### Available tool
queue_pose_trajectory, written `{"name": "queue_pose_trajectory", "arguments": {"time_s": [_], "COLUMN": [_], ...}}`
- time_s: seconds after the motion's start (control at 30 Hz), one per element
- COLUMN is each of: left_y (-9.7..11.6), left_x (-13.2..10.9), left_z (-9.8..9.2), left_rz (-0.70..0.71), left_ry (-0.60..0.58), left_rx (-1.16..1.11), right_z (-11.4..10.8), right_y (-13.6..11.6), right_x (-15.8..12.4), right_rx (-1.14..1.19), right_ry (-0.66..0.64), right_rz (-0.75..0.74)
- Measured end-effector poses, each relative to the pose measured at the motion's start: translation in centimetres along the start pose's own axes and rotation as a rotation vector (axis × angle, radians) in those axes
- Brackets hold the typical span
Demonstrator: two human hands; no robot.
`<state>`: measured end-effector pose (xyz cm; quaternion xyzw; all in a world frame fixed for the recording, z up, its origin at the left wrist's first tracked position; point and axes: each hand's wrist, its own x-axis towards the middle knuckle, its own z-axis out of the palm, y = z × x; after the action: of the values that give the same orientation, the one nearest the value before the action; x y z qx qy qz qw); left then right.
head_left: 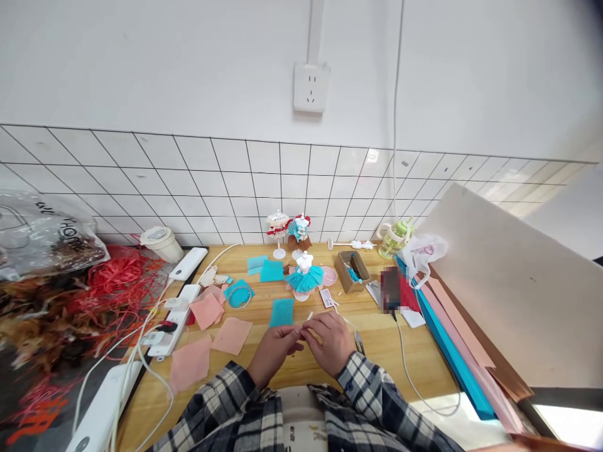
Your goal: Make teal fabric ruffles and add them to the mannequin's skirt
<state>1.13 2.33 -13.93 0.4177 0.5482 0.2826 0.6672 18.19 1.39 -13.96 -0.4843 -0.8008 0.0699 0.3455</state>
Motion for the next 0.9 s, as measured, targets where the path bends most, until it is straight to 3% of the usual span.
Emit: {"name": "queue_pose_trajectory", "arguments": {"time_s": [0.13, 0.33, 0.53, 0.77, 0.9], "left_y": [-0.2, -0.2, -0.7, -0.9, -0.6], "left_x": [-0.7, -1.4, -2.3, -3.1, -3.6], "left_z": [-0.5, -0.4, 0.0, -0.2, -0.3], "left_rz": [-0.016, 0.017, 0.04, 0.166, 0.255], "left_ry": [0.049, 0.049, -0.037, 0.011, 0.043], "left_rx": [0.019, 0.05, 0.125, 0.417, 0.593], "right_z": [0.3, 1.2, 1.2, 1.0, 1.0], "right_y": [-1.0, -1.0, 0.0, 0.0, -0.3], "right_x": [-0.1, -0.4, -0.7, -1.0, -0.9], "right_rx": [-0.008, 0.079, 0.169, 0.296, 0.308], "right_ry": [0.093, -0.09, -0.22, -0.305, -0.289], "right_rz": [0.054, 0.068, 0.136, 0.148, 0.179]}}
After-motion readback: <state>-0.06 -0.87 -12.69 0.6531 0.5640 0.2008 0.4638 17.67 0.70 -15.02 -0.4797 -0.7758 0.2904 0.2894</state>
